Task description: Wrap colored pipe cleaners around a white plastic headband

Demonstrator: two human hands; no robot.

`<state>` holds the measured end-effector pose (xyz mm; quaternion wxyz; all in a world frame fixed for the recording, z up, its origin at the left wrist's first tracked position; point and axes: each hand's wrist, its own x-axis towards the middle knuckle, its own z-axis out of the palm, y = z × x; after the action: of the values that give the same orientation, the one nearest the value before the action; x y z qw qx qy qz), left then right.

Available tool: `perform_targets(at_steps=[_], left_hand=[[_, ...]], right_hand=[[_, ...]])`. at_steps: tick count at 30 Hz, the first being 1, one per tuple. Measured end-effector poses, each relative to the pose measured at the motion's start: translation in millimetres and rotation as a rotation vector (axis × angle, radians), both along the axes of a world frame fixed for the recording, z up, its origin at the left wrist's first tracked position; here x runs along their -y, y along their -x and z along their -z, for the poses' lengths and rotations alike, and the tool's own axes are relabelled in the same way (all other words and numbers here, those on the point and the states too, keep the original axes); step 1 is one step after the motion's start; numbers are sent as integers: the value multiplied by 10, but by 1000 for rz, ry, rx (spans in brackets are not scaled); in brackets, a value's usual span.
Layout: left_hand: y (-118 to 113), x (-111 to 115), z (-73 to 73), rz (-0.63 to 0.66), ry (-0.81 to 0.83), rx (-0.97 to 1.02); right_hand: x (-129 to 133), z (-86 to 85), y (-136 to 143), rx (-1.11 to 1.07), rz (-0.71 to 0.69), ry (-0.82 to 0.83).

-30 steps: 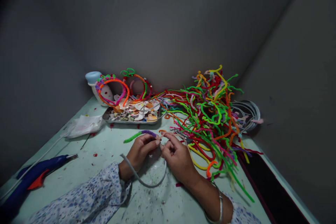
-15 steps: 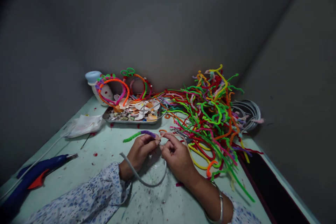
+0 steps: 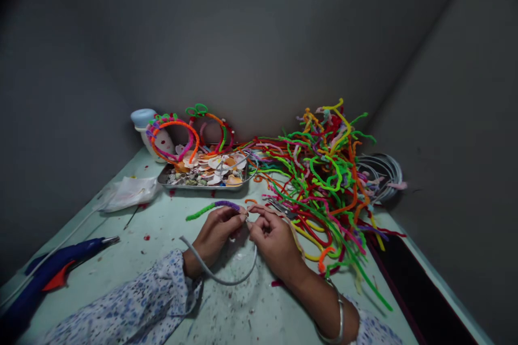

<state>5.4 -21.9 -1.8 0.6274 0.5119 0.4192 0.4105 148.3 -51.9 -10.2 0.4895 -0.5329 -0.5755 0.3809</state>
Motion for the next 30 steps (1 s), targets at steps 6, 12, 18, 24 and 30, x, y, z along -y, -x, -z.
perform_targets(at_steps=[6,12,18,24,30], left_hand=[[8,1,-20,-25,2,-17],[24,-17,57,-115,30,-6],[20,-17,24,-132,-20,-73],[21,-19,40,-167,-52,-73],[34,-28,110,-157,-90,-103]], right_hand=[[-8,-20,-2,-2,14,4],[-15,-11,-25,17,15,16],[-14,-27,-43,86,-12,26],[-1,-83,-21,105,-1,46],[15,-52,-6,73,2,52]])
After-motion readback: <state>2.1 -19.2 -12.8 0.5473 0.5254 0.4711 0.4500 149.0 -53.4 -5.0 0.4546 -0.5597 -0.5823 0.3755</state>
